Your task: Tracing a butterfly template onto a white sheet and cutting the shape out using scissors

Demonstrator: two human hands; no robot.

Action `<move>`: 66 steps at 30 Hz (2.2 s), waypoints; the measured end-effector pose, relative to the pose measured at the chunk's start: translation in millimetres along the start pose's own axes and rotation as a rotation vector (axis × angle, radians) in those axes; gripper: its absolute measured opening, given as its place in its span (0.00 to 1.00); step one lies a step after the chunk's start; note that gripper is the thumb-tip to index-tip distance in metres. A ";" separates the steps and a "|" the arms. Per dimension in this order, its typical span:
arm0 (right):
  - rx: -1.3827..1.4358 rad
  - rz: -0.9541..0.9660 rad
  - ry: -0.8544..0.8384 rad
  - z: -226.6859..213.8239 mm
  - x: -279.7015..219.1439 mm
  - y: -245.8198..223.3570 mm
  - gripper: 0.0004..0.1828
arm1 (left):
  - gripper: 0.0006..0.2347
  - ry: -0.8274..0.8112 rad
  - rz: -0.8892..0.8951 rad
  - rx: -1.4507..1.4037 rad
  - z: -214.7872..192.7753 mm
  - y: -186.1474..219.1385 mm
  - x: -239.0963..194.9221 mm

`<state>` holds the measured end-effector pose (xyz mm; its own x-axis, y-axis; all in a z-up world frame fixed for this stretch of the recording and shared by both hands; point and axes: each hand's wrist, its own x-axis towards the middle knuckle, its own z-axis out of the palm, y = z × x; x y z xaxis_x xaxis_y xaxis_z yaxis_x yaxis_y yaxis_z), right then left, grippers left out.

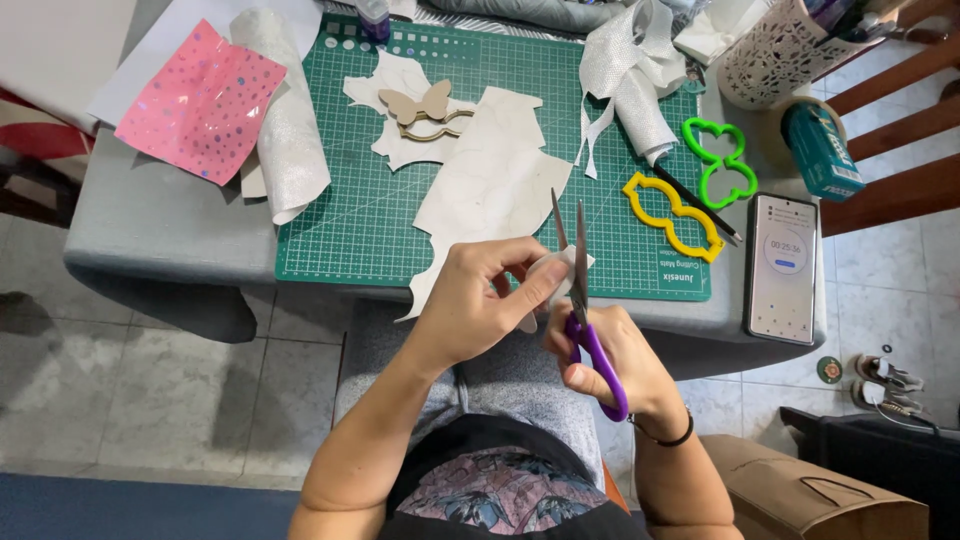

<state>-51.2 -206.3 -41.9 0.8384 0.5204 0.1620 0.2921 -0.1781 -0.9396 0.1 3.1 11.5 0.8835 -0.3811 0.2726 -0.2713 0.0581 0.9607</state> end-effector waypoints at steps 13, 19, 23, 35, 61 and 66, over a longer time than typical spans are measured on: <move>-0.088 0.013 -0.067 -13.0 4.7 -12.1 0.31 | 0.09 -0.089 -0.045 -0.011 -0.9 1.4 -1.7; -0.124 0.004 -0.064 -14.9 -0.2 -5.5 0.29 | 0.09 -0.110 -0.045 -0.028 -0.1 -8.5 -1.8; -0.130 0.008 -0.061 -15.1 -4.2 -3.2 0.29 | 0.09 -0.103 -0.073 -0.028 1.2 -2.2 -2.8; 0.062 0.058 0.080 6.9 -6.0 3.6 0.29 | 0.07 -0.008 -0.066 -0.012 19.0 -9.6 8.3; -0.186 0.262 0.475 -5.3 1.3 12.4 0.20 | 0.07 -0.009 -0.106 -0.126 35.4 -56.8 47.7; -0.150 0.215 0.645 -6.7 -1.8 23.8 0.12 | 0.06 0.086 -0.115 -0.039 33.8 -55.5 22.9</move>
<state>-42.7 -217.0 -62.6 0.9771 -0.1309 0.1676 0.1109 -0.3590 -0.9267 22.6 -40.0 -37.3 0.9377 -0.3071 0.1628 -0.1533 0.0549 0.9867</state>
